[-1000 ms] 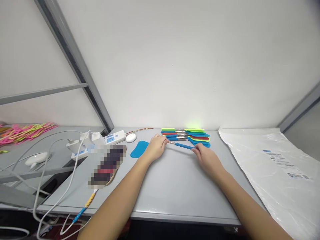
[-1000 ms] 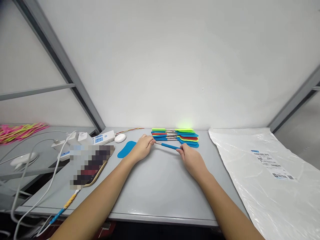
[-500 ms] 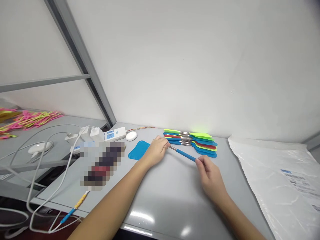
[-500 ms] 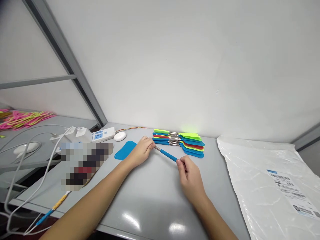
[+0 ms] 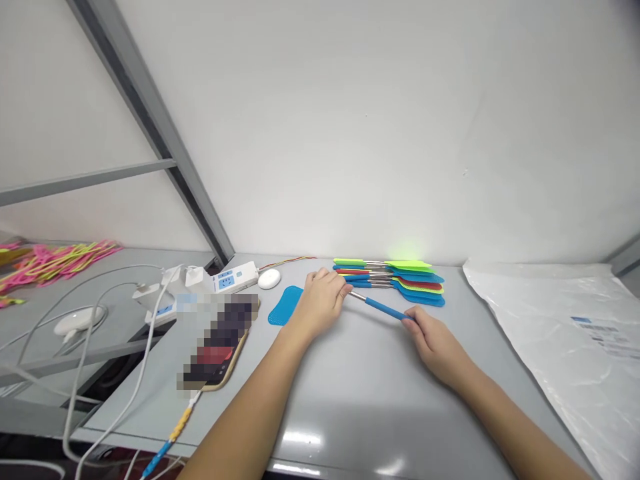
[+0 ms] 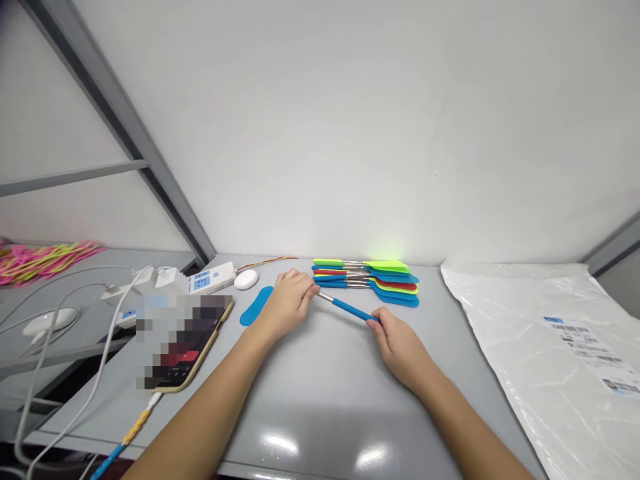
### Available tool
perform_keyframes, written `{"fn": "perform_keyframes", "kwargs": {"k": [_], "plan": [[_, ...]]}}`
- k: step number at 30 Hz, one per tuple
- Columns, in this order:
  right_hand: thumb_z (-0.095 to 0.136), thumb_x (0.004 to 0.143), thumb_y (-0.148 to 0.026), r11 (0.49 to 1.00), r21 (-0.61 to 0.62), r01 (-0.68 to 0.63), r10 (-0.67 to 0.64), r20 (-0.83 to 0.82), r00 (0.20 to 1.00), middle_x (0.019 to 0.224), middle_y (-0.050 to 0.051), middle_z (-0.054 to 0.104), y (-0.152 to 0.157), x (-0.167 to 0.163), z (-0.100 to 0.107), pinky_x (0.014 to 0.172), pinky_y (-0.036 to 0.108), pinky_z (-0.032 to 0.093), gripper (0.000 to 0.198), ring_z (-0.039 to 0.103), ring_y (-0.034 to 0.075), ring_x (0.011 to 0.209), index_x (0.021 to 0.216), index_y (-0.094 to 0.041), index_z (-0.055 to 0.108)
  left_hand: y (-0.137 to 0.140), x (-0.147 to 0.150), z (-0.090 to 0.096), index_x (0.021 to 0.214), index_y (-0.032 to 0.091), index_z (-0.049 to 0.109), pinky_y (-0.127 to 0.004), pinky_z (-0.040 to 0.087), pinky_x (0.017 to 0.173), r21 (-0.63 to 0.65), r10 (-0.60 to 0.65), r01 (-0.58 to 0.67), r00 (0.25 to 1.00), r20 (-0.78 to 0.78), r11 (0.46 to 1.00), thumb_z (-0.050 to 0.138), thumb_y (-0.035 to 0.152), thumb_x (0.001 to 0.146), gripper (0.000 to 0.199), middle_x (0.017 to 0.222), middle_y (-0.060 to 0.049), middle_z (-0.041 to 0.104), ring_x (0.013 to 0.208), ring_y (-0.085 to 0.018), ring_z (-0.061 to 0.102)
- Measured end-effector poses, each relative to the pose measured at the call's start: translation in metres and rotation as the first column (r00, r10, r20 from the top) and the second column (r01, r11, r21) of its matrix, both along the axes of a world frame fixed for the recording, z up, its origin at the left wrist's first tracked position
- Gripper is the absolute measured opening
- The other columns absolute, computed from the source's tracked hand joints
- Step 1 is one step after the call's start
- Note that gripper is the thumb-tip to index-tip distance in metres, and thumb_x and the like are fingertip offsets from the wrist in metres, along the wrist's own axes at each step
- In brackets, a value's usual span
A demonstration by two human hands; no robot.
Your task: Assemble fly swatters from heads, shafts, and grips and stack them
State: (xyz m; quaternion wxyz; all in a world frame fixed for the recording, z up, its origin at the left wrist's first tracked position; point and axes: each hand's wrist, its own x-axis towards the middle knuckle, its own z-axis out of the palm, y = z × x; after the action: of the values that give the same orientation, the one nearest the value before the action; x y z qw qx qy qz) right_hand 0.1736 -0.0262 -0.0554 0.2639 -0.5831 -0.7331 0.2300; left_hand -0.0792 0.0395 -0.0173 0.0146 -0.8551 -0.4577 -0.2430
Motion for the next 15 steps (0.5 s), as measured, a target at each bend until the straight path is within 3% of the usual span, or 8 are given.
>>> {"fn": "perform_keyframes", "kwargs": {"k": [5, 8, 10, 12, 13, 15], "plan": [[0.032, 0.095, -0.041, 0.996, -0.024, -0.082, 0.084, 0.076, 0.994, 0.087, 0.001, 0.063, -0.005, -0.012, 0.005, 0.066, 0.03, 0.039, 0.025, 0.057, 0.019, 0.076, 0.098, -0.026, 0.051, 0.0, 0.003, 0.003, 0.087, 0.022, 0.059, -0.037, 0.033, 0.082, 0.004, -0.071, 0.07, 0.994, 0.084, 0.998, 0.042, 0.038, 0.095, 0.025, 0.09, -0.003, 0.061, 0.09, -0.019, 0.047], [0.031, 0.096, -0.041, 0.996, -0.018, -0.083, 0.083, 0.0, 0.997, 0.082, 0.001, 0.061, -0.008, -0.027, 0.006, 0.063, 0.028, 0.038, 0.025, 0.056, 0.018, 0.073, 0.093, -0.024, 0.05, -0.004, 0.015, 0.0, 0.09, 0.023, 0.06, -0.035, 0.037, 0.084, -0.093, -0.123, 0.168, 0.923, 0.365, 0.981, 0.049, 0.036, 0.092, 0.018, 0.095, -0.003, 0.06, 0.091, -0.019, 0.051], [0.029, 0.097, -0.044, 0.996, -0.06, -0.07, 0.065, -0.082, 0.995, 0.073, -0.002, 0.056, -0.01, -0.035, 0.006, 0.058, 0.027, 0.036, 0.028, 0.052, 0.016, 0.065, 0.085, -0.024, 0.045, -0.009, 0.027, -0.005, 0.1, 0.024, 0.055, -0.032, 0.041, 0.082, -0.2, -0.028, 0.224, 0.73, 0.683, 0.954, 0.053, 0.037, 0.089, 0.017, 0.091, -0.002, 0.059, 0.085, -0.017, 0.054], [0.027, 0.097, -0.047, 0.993, -0.093, -0.074, 0.058, -0.162, 0.985, 0.068, -0.004, 0.05, -0.011, -0.039, 0.005, 0.056, 0.026, 0.033, 0.031, 0.047, 0.015, 0.06, 0.08, -0.024, 0.039, -0.013, 0.039, -0.008, 0.112, 0.024, 0.048, -0.032, 0.044, 0.081, -0.306, 0.169, 0.304, 0.405, 0.899, 0.902, 0.055, 0.041, 0.088, 0.031, 0.085, -0.001, 0.057, 0.081, -0.015, 0.056], [0.026, 0.097, -0.048, 0.992, -0.1, -0.079, 0.059, -0.196, 0.979, 0.067, -0.004, 0.047, -0.011, -0.04, 0.004, 0.055, 0.026, 0.032, 0.032, 0.045, 0.014, 0.06, 0.078, -0.024, 0.036, -0.015, 0.045, -0.01, 0.114, 0.022, 0.047, -0.032, 0.045, 0.08, -0.347, 0.259, 0.373, 0.265, 0.929, 0.86, 0.054, 0.044, 0.088, 0.034, 0.084, -0.001, 0.057, 0.081, -0.015, 0.056], [0.026, 0.097, -0.05, 0.991, -0.107, -0.082, 0.054, -0.239, 0.969, 0.065, -0.005, 0.044, -0.011, -0.041, 0.003, 0.054, 0.025, 0.031, 0.034, 0.042, 0.014, 0.059, 0.075, -0.024, 0.033, -0.018, 0.054, -0.011, 0.106, 0.018, 0.054, -0.032, 0.046, 0.079, -0.381, 0.38, 0.516, 0.113, 0.918, 0.767, 0.049, 0.05, 0.089, 0.036, 0.085, -0.004, 0.058, 0.083, -0.016, 0.056]]}}
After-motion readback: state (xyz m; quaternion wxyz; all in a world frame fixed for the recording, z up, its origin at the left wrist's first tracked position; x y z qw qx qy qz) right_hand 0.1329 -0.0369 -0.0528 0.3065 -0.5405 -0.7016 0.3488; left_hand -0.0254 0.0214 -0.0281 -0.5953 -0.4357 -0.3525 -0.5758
